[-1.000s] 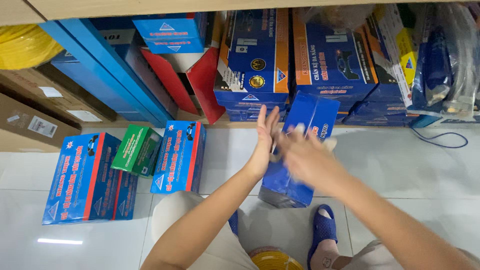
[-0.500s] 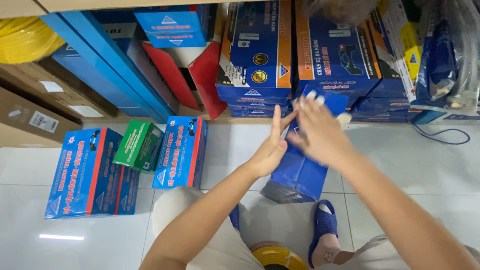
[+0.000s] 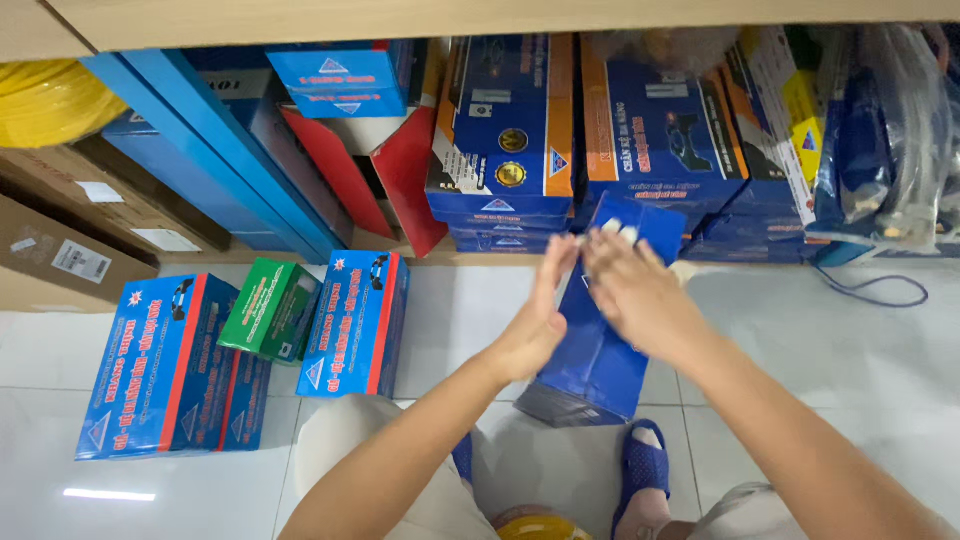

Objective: The person cleans several cardboard boxes of different sizes and colors using a white cloth. They wipe the front, back, and sides of each box by hand before placing them back on a shelf in a warehouse area.

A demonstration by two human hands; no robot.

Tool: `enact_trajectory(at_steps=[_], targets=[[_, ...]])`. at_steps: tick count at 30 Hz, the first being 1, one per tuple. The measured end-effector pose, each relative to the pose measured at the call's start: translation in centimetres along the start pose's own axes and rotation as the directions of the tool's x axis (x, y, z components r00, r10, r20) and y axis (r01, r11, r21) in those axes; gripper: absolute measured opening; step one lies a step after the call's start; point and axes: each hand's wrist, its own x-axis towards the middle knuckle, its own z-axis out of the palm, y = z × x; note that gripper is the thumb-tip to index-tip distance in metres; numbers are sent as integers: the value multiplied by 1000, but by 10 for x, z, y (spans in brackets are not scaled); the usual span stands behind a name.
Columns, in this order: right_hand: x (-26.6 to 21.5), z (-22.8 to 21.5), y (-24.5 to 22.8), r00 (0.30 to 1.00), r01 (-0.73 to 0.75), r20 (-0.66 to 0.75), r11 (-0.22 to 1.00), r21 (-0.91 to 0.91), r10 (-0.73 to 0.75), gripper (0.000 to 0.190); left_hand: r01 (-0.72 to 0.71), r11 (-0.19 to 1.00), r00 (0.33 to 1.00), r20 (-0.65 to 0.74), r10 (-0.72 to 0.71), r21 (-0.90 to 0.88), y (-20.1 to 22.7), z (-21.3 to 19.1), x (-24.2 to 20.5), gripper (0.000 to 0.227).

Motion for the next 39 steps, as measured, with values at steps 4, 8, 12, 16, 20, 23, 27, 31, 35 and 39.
enact_trajectory(at_steps=[4, 8, 12, 16, 20, 23, 27, 31, 35, 39], targets=[[34, 20, 56, 993, -104, -69, 994, -37, 101, 53, -55, 984, 987, 161, 27, 171, 1, 1, 3, 97], [62, 27, 84, 962, -265, -82, 963, -39, 262, 49, -54, 983, 972, 235, 11, 177, 7, -2, 12, 89], [74, 24, 82, 864, -503, 17, 864, -34, 504, 39, -82, 972, 963, 270, 21, 219, 9, -5, 19, 88], [64, 14, 73, 881, -468, -60, 883, 36, 469, 37, -104, 966, 959, 281, 34, 238, 6, -1, 21, 85], [44, 12, 76, 865, -484, -147, 875, 17, 481, 38, -104, 962, 950, 312, 20, 253, 4, 12, 24, 83], [15, 21, 90, 827, -524, -207, 850, 56, 523, 37, -106, 980, 929, 368, 36, 171, 1, 26, 28, 78], [-42, 27, 130, 891, -280, -327, 948, 152, 316, 36, -114, 987, 907, 418, 56, 115, -24, 56, 29, 80], [-85, 27, 165, 797, -534, -221, 826, 180, 563, 36, 89, 996, 962, 258, -88, 10, -110, 82, 32, 72], [-121, 19, 184, 767, -543, -259, 809, 224, 587, 46, 473, 876, 881, -52, -471, 95, -221, 53, -8, 74], [-132, 1, 179, 462, -845, 1, 440, 303, 887, 58, 783, 569, 618, -201, -760, 252, -322, 25, -77, 88]])
